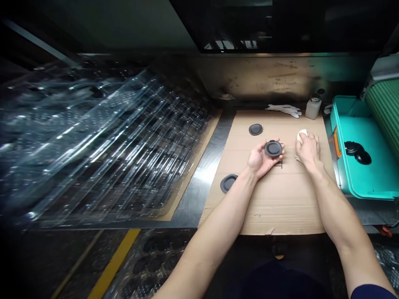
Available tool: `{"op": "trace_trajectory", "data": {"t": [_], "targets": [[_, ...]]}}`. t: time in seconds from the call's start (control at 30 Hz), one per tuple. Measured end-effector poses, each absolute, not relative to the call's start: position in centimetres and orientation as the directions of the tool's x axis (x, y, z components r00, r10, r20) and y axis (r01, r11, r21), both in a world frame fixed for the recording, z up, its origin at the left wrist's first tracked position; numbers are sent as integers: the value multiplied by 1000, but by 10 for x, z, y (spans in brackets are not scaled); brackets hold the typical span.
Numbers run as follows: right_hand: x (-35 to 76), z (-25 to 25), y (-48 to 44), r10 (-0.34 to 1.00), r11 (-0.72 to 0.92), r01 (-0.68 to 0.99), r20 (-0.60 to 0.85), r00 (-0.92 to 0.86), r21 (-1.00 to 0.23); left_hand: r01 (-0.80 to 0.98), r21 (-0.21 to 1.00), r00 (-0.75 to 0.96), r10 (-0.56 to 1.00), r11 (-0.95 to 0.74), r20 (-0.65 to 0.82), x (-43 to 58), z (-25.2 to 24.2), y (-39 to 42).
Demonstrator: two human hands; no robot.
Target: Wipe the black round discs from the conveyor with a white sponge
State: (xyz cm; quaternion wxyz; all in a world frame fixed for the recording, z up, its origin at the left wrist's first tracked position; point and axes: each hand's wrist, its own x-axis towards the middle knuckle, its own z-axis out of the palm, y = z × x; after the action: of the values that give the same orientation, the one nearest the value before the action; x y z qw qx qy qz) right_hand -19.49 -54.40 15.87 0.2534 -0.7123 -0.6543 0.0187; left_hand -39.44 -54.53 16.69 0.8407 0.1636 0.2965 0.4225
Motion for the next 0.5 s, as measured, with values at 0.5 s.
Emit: {"op": "trace_trajectory", "data": {"t": [0.5], "targets": [[-259,173,-588,924,350,891,260,-280,-288,-702,499,356,857,508,-371,-394,157,-541]]}}
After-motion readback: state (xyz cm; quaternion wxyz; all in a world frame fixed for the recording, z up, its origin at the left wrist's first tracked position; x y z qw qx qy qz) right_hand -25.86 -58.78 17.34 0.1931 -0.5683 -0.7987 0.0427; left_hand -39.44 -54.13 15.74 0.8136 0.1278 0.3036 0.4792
